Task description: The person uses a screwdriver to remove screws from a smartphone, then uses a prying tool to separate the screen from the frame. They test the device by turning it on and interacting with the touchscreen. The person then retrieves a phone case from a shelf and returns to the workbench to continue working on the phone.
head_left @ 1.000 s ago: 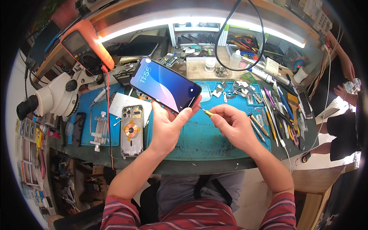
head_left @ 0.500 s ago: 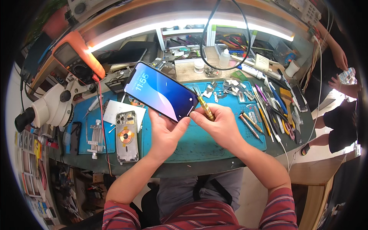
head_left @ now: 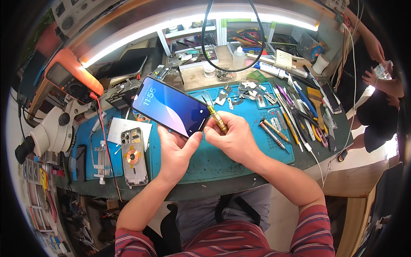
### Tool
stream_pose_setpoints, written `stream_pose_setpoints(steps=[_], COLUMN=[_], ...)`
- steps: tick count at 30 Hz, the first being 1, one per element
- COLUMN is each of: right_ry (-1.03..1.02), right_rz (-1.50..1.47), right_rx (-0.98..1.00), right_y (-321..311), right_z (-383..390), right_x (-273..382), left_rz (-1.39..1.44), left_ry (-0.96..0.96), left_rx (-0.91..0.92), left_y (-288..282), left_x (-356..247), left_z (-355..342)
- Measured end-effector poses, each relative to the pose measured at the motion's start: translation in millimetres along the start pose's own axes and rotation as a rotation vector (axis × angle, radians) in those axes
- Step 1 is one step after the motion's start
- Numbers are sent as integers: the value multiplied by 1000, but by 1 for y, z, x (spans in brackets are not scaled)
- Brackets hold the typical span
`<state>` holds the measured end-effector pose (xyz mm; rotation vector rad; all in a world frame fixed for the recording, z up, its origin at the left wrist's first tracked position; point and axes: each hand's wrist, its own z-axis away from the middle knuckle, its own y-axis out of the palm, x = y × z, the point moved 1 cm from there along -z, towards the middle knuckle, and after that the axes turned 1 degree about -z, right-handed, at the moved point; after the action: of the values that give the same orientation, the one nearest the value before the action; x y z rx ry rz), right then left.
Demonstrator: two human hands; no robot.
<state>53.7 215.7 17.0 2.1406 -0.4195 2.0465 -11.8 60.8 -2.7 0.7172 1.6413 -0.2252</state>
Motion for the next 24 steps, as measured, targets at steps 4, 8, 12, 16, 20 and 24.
stream_pose_setpoints(steps=[4, 8, 12, 16, 20, 24], right_ry=[-13, -291, -678, -854, -906, -650], right_rz=[-5, 198, 452, 690, 743, 559], right_rx=[-3, -95, -183, -166, -150, -137], right_y=[1, 3, 4, 1, -1, -6], right_z=[-1, -1, -1, 1, 2, 2], right_x=[-1, -4, -9, -4, -2, -10], left_rz=[73, 145, 182, 182, 188, 197], left_ry=[-5, -59, -78, -82, -83, -76], left_rx=[-30, -46, -37, -40, -26, -30], left_y=[2, 3, 1, -1, -3, 6], left_x=[-1, 0, 1, -1, -3, -11], left_z=[0, 0, 1, 2, 3, -5])
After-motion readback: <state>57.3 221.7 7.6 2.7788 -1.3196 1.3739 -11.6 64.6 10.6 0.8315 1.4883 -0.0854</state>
